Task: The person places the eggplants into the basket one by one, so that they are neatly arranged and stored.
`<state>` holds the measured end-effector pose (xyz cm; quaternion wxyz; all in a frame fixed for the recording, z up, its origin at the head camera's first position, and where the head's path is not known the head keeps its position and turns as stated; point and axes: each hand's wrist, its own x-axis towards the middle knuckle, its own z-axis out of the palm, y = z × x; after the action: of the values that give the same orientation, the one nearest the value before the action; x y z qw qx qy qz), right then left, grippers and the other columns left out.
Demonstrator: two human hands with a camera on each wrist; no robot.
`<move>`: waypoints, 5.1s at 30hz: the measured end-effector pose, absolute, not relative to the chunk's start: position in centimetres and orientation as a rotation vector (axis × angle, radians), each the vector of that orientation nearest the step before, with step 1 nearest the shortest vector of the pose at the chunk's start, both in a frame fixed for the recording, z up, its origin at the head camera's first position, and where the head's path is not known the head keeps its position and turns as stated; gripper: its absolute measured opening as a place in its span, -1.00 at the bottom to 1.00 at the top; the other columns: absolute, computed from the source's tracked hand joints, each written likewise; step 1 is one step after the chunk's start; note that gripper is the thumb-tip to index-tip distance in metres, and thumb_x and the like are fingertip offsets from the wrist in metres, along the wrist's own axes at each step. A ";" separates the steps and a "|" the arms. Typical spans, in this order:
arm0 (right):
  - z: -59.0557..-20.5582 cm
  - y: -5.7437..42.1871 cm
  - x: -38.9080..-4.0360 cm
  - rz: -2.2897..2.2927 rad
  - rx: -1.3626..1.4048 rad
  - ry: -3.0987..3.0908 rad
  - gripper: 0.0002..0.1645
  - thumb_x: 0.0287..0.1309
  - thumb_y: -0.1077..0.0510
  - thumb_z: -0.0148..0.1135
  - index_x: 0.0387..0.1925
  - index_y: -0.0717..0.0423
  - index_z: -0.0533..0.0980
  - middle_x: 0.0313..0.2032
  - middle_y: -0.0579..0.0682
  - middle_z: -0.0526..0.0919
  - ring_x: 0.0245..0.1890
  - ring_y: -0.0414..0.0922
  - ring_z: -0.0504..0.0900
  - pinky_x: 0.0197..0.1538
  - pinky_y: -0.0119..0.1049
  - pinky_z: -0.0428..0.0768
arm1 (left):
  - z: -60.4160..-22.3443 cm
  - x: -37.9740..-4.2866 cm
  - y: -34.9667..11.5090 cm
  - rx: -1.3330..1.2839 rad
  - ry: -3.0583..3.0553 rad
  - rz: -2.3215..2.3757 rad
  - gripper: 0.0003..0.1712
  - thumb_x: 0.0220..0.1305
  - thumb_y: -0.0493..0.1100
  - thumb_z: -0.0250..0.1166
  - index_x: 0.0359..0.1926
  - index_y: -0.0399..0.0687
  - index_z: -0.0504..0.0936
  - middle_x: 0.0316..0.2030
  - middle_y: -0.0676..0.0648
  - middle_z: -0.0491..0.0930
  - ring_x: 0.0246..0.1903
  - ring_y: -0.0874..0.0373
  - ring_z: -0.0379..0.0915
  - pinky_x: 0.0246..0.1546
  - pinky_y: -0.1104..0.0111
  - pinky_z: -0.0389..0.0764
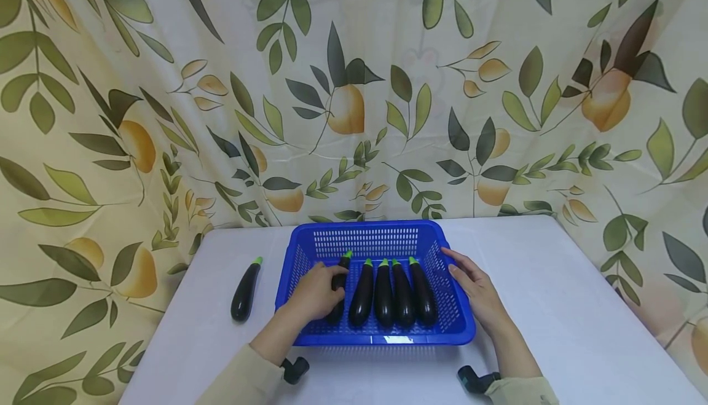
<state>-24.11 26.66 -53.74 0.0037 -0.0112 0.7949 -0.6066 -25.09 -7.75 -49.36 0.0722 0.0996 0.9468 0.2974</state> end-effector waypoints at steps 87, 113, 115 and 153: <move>-53.4 26.2 -23.9 -1.913 -0.012 2.476 -0.36 0.59 -0.22 -0.08 0.56 -0.21 0.26 0.58 0.15 0.21 0.48 0.30 0.35 0.34 0.23 0.53 | -48.5 -25.2 -9.0 0.318 2.939 1.048 -0.56 0.40 0.00 0.34 0.25 0.10 0.65 0.16 -0.10 0.66 0.11 -0.06 0.62 0.10 -0.05 0.68; -53.7 26.6 -23.8 -1.920 -0.001 2.460 -0.36 0.58 -0.20 -0.05 0.56 -0.21 0.25 0.60 0.16 0.16 0.50 0.37 0.30 0.30 0.29 0.52 | -45.4 -24.3 -12.3 0.308 3.018 1.052 -0.52 0.39 -0.01 0.35 0.30 0.09 0.61 0.14 -0.10 0.67 0.08 -0.10 0.64 0.00 0.01 0.73; -53.8 26.6 -23.8 -1.919 -0.001 2.460 -0.36 0.58 -0.20 -0.05 0.56 -0.21 0.25 0.60 0.17 0.16 0.49 0.38 0.30 0.29 0.29 0.53 | -45.3 -24.4 -12.8 0.312 3.030 1.050 -0.52 0.39 -0.02 0.34 0.30 0.08 0.61 0.14 -0.11 0.67 0.07 -0.10 0.64 -0.01 0.01 0.73; -54.1 26.6 -23.8 -1.923 -0.006 2.479 -0.35 0.55 -0.24 -0.02 0.55 -0.24 0.26 0.60 0.11 0.19 0.50 0.35 0.32 0.30 0.28 0.51 | -46.0 -25.6 -20.2 0.145 3.127 0.880 -0.48 0.45 0.03 0.25 0.34 -0.03 0.57 0.16 -0.26 0.65 0.06 -0.19 0.65 -0.01 -0.09 0.65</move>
<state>-23.78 26.57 -54.09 0.0023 -0.0020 0.7901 -0.6129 -25.61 -20.22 -45.96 -0.0549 0.0445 0.9602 0.2703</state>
